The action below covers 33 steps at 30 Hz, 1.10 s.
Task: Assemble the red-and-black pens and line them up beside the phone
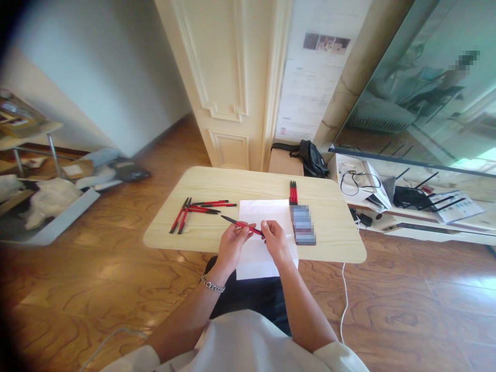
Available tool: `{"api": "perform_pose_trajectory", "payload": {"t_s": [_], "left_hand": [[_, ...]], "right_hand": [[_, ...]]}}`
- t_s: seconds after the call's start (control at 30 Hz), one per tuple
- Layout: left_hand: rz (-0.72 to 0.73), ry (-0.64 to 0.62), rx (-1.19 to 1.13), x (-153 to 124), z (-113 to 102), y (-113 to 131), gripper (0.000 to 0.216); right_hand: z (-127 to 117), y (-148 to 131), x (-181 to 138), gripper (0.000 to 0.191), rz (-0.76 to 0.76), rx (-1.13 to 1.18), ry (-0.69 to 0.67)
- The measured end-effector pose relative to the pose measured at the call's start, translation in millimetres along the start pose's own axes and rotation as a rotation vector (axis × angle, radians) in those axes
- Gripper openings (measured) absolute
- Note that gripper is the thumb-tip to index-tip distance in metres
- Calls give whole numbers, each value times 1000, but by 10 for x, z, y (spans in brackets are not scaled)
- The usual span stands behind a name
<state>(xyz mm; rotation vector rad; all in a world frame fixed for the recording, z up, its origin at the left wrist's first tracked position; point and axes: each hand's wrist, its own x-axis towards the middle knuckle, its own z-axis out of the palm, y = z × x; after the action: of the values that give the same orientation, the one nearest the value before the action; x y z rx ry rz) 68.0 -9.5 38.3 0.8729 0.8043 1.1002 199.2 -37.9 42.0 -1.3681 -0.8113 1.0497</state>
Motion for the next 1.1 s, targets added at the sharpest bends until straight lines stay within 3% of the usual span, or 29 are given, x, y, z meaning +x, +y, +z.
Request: {"api": "perform_pose_trajectory", "payload": {"t_s": [0.17, 0.33, 0.5, 0.67, 1.1], "left_hand": [[-21, 9, -16, 3, 76, -41, 39], [-16, -43, 57, -13, 47, -63, 40], [1, 7, 223, 23, -143, -105, 35], [98, 74, 356, 111, -323, -120, 29], [147, 123, 431, 194, -432, -108, 24]], "right_hand": [[134, 107, -54, 25, 96, 428, -11], [145, 71, 77, 27, 114, 618, 77], [-63, -57, 377, 33, 52, 695, 132], [-262, -110, 558, 38, 77, 728, 60], [-318, -99, 659, 35, 115, 749, 36]]}}
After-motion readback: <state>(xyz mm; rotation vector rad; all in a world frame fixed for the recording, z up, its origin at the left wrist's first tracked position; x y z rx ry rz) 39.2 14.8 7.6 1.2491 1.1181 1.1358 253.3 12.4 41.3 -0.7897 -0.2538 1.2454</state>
